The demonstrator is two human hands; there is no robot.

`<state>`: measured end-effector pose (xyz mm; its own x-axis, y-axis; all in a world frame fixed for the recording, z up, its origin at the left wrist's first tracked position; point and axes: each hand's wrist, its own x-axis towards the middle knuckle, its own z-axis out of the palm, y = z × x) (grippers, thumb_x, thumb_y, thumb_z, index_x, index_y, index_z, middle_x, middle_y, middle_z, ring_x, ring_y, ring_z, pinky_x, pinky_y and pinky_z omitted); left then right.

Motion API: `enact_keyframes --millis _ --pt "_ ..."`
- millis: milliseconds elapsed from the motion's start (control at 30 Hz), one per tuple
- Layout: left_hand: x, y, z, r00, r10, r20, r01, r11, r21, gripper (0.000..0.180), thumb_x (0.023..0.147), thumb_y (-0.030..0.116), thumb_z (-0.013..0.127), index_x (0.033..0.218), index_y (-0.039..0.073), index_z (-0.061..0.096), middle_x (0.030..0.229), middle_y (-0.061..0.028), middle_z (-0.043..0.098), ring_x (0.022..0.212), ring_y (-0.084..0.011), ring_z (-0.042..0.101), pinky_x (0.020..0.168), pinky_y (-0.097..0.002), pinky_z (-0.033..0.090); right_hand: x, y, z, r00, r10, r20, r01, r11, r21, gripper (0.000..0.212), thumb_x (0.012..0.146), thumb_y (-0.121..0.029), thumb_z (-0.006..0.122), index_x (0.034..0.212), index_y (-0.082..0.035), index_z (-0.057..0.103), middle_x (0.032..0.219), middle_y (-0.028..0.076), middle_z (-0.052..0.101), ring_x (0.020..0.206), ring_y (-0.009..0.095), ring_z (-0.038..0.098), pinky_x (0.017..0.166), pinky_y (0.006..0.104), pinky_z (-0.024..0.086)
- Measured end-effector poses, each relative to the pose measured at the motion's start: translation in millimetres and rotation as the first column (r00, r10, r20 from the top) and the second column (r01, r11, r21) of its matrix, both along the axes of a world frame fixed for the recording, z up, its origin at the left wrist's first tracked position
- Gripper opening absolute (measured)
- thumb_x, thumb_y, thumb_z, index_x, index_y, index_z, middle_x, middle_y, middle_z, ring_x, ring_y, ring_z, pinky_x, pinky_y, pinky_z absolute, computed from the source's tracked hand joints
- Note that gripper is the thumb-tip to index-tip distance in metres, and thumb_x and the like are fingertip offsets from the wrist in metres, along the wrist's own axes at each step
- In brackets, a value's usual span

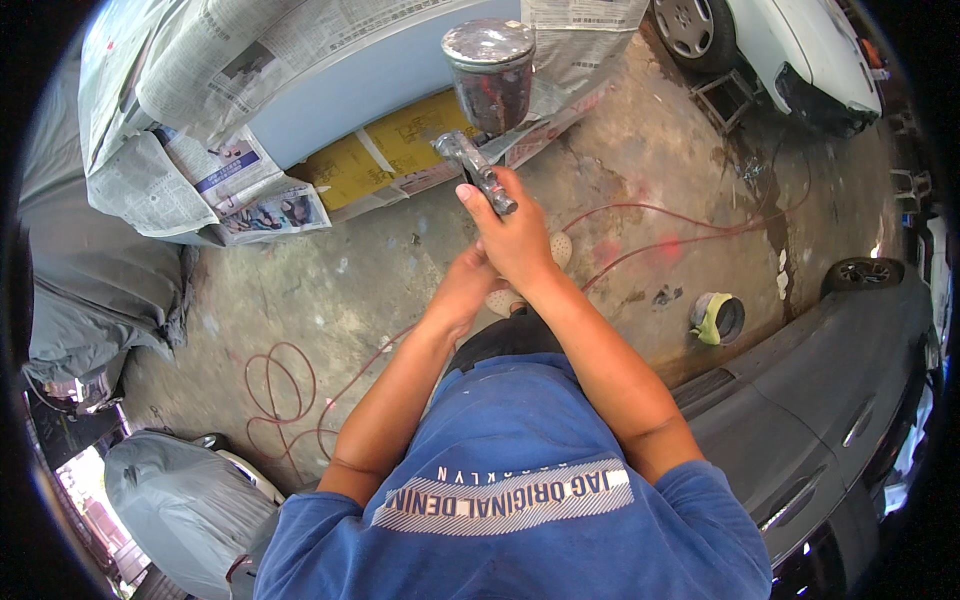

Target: The person walks through a garage, picks up a spray gun, and adjusts its nozzle. They then remove a sheet of newspaper from a car hood covered with masking materials.

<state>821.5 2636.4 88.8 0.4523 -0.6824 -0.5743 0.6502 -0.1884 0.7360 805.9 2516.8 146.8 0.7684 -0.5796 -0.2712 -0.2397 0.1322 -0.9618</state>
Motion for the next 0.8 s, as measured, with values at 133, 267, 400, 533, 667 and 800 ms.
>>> enact_keyframes --millis 133,267,400,533,667,800 --pt "3 1 -2 1.0 0.015 -0.019 -0.015 1.0 0.004 0.03 0.097 0.017 0.062 0.126 0.008 0.063 0.116 -0.0029 0.069 0.103 -0.0138 0.065 0.092 -0.0336 0.05 3 -1 2 0.999 0.042 -0.016 -0.042 0.999 0.009 0.047 0.095 -0.042 0.069 0.121 -0.003 0.06 0.066 0.001 0.057 0.061 0.011 0.056 0.056 0.0301 0.045" --pt "5 -1 0 1.0 0.003 -0.008 -0.003 1.0 0.008 0.029 0.097 0.017 0.062 0.124 0.008 0.064 0.116 -0.0035 0.069 0.103 -0.0139 0.065 0.091 -0.0337 0.051 5 -3 -8 0.999 0.038 0.024 -0.037 0.999 -0.022 0.045 0.095 -0.041 0.069 0.12 -0.004 0.06 0.067 0.001 0.057 0.06 0.011 0.054 0.056 0.0309 0.045" --pt "7 -6 2 0.999 -0.036 0.009 0.036 0.999 0.012 0.029 0.097 0.017 0.061 0.125 0.009 0.064 0.114 -0.0018 0.069 0.102 -0.0124 0.064 0.091 -0.0326 0.049 4 -5 -10 0.997 -0.035 0.064 0.036 0.999 -0.007 0.045 0.096 -0.039 0.069 0.12 -0.003 0.059 0.07 0.001 0.057 0.06 0.01 0.053 0.056 0.0301 0.044" --pt "6 -15 7 0.997 -0.075 0.006 0.074 0.997 0.009 0.029 0.097 0.018 0.059 0.126 0.01 0.064 0.112 0.0006 0.069 0.102 -0.0107 0.062 0.09 -0.031 0.047 -2 -11 -5 0.995 -0.086 0.044 0.085 0.996 0.033 0.046 0.096 -0.039 0.068 0.122 -0.003 0.057 0.074 0.001 0.058 0.059 0.009 0.053 0.054 0.0285 0.044" --pt "4 -20 3 0.994 -0.111 -0.003 0.111 0.994 0.013 0.03 0.098 0.018 0.058 0.127 0.012 0.063 0.112 0.0023 0.069 0.101 -0.0093 0.061 0.088 -0.0298 0.046 -6 -15 -3 0.993 -0.116 0.038 0.115 0.993 0.024 0.047 0.097 -0.04 0.068 0.123 -0.003 0.057 0.076 0.002 0.059 0.055 0.01 0.054 0.052 0.028 0.044" --pt "2 -22 2 0.994 -0.111 -0.003 0.111 0.994 -0.011 0.03 0.099 0.019 0.057 0.128 0.014 0.062 0.111 0.0036 0.068 0.099 -0.0082 0.06 0.085 -0.0286 0.046 -6 -21 6 0.994 -0.104 0.014 0.104 0.994 0.034 0.046 0.097 -0.04 0.068 0.122 -0.003 0.057 0.076 0.002 0.059 0.053 0.01 0.054 0.051 0.028 0.044"
